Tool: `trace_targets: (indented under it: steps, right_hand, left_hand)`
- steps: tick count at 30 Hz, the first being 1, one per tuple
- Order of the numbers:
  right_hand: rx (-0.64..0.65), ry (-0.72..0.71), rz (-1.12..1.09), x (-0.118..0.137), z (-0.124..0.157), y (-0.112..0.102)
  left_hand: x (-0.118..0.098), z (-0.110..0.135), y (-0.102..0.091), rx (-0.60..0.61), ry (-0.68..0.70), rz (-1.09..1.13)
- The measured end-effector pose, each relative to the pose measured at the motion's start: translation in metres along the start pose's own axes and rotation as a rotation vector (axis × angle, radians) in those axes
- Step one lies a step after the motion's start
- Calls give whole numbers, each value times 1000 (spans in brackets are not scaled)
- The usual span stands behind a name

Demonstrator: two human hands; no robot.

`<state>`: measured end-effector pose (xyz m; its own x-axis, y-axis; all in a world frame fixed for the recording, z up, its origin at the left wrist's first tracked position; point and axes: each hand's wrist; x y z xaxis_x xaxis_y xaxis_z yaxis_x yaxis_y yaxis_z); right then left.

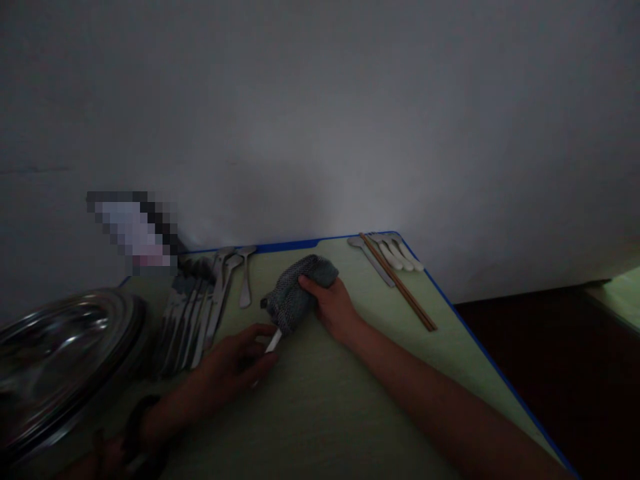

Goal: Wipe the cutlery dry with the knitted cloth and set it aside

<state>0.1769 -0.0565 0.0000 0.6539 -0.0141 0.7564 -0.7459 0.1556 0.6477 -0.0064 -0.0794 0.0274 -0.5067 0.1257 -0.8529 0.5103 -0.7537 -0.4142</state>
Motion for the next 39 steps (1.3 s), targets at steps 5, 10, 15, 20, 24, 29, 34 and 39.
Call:
trace_targets:
  steps: [5,10,15,20,24,29,34,39]
  right_hand:
    - [69,118,-168,3,-6,-5]
    - [88,78,-89,1,-5,-5]
    - [102,48,7,-1,-1,-4]
    - [125,20,35,-1,-2,-7]
    - [157,1,90,-4,-3,-11]
    - [210,-15,178,-7,-4,-15]
    - [173,17,120,-6,-4,-13]
    - [222,116,98,2,-1,-6]
  left_hand:
    - [-4,0,-2,-23,25,26]
    - [-2,-1,-1,-42,36,-1]
    - [0,0,0,-39,39,-13]
    - [-2,2,0,-63,36,-39]
    - [-6,2,-2,-82,14,-58]
    - [-6,2,-2,-104,40,-81]
    - [1,2,-1,-81,44,-100]
    - [2,2,-2,-59,137,-132]
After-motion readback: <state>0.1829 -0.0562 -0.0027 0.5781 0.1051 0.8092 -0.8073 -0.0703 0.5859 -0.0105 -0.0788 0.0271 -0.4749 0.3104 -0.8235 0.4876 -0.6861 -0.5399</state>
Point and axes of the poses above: each hand's wrist, its own z-axis away from the middle knuckle, its own y-axis out of the palm, x = y × z, and after that the axes turned 4 degrees about x, right-handed
